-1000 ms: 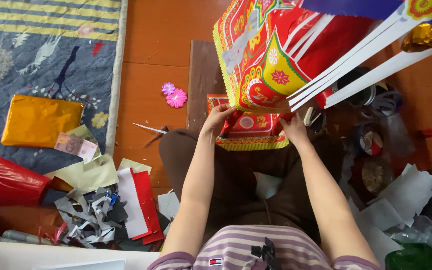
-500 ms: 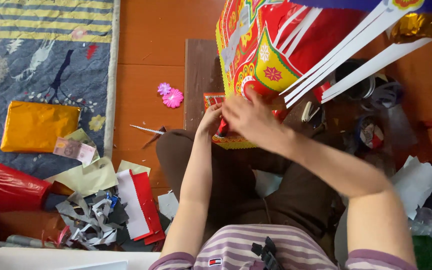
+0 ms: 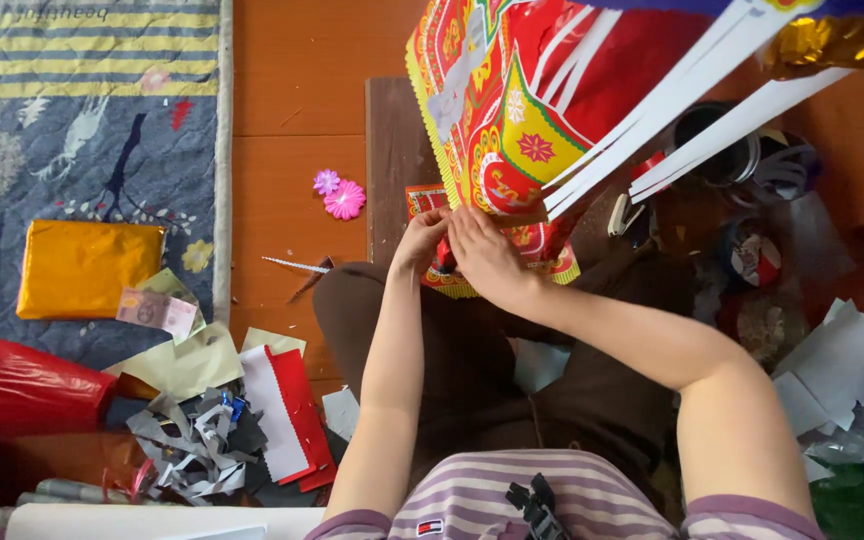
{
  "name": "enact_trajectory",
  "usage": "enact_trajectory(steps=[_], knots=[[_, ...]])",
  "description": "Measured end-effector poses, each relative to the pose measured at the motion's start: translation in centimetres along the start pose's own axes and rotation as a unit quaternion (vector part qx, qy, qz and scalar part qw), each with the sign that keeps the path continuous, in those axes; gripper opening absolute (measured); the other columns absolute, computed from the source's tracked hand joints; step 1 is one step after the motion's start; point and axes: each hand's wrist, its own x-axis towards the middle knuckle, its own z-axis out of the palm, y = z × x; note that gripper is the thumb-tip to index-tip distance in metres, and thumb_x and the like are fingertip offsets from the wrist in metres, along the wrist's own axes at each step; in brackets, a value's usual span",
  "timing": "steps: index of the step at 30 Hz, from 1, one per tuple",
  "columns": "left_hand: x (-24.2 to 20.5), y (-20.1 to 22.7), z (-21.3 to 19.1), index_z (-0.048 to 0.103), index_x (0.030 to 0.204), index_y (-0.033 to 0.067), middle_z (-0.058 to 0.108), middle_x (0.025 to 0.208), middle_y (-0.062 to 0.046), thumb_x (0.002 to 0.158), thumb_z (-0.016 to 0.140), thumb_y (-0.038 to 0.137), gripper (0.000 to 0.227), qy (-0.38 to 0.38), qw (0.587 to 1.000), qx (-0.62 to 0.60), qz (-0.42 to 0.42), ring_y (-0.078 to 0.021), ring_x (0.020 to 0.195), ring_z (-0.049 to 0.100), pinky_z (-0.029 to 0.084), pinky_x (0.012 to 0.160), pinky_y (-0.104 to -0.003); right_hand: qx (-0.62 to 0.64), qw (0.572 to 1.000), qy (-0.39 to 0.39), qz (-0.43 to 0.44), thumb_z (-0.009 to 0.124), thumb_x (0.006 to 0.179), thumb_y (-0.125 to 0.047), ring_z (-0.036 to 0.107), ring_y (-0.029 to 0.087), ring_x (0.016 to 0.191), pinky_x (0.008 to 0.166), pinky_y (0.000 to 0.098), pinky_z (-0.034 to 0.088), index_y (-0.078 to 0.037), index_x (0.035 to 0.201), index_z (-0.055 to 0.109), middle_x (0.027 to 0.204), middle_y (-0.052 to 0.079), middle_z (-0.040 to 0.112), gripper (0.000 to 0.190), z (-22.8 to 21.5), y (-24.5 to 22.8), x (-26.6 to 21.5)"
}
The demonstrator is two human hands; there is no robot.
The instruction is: Decorating a large red paper horse with yellow and red patterned paper panels
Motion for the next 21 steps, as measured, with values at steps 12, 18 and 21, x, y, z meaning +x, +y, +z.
enact_trajectory(steps=[12, 18, 21], knots=[[-3.0, -1.0, 2.7, 0.042, 0.146, 0.0067, 0.041, 0.145, -0.024, 0.094, 0.054, 0.005, 0.053, 0.059, 0.872, 0.406, 0.267, -0.0446, 0.133, 0.04, 0.033, 0.111, -0.054, 0.468, 0.818, -0.281, 0.179, 0.054, 0.094, -0.042, 0.064, 0.037, 0.111, 0.098, 0.0498, 0.047, -0.012, 0.122, 0.064, 0.113, 0.017, 0.069, 0.042, 2.8, 5.3, -14.4], [-2.7, -9.3, -2.5, 0.059, 0.129, 0.0086, 0.047, 0.133, -0.023, 0.089, 0.062, 0.009, 0.04, 0.17, 0.811, 0.529, 0.183, -0.0463, 0.119, 0.054, 0.048, 0.098, -0.05, 0.667, 0.635, -0.025, 0.389, 0.067, 0.091, -0.024, 0.069, 0.028, 0.094, 0.081, 0.04, 0.055, -0.015, 0.117, 0.07, 0.1, 0.013, 0.073, 0.028, 15.3, 7.0, -18.2], [-5.1, -7.5, 0.4, 0.065, 0.121, 0.0117, 0.054, 0.124, -0.015, 0.088, 0.066, 0.013, 0.033, 0.174, 0.785, 0.576, 0.147, -0.0377, 0.109, 0.061, 0.052, 0.091, -0.044, 0.718, 0.512, 0.128, 0.454, 0.07, 0.088, -0.016, 0.065, 0.018, 0.071, 0.059, 0.0289, 0.055, -0.011, 0.102, 0.071, 0.082, 0.01, 0.069, 0.015, 17.7, 9.1, -17.1]])
